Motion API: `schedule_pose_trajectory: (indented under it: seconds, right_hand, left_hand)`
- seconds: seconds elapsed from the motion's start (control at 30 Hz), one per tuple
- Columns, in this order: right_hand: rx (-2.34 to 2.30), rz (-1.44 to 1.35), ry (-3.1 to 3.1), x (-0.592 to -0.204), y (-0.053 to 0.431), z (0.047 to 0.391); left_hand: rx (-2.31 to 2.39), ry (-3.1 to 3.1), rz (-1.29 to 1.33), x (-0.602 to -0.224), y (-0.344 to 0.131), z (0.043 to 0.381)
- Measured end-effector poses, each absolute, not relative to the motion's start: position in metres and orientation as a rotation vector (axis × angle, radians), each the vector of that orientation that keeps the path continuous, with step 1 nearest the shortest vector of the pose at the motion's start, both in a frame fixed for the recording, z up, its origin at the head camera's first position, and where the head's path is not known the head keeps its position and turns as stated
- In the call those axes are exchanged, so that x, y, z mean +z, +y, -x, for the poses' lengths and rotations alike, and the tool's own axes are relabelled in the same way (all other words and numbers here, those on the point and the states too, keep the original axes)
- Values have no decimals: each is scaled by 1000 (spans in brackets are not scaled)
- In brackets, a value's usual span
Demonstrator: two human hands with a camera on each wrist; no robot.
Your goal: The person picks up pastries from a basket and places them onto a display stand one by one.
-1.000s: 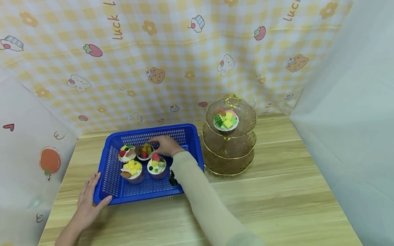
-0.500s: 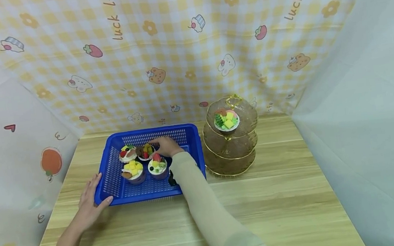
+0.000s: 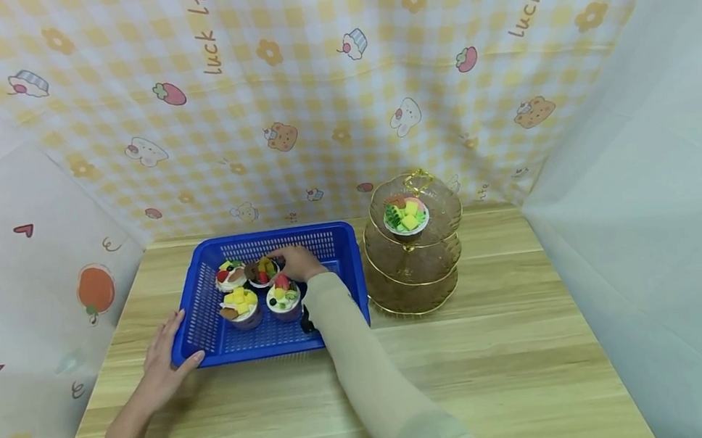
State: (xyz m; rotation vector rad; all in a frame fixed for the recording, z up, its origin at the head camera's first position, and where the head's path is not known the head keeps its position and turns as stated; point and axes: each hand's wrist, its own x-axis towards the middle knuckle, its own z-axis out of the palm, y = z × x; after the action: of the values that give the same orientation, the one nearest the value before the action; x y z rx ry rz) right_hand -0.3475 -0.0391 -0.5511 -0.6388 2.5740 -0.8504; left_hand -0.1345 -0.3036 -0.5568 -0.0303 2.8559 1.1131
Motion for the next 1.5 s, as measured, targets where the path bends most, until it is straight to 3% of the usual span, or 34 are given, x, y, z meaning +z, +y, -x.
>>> schedule_pose_trajectory:
  seconds: [1.5]
  right_hand:
    - [-1043, 627, 2503, -561, -38, 354]
  left_hand:
    - [1114, 2861, 53, -561, -303, 133]
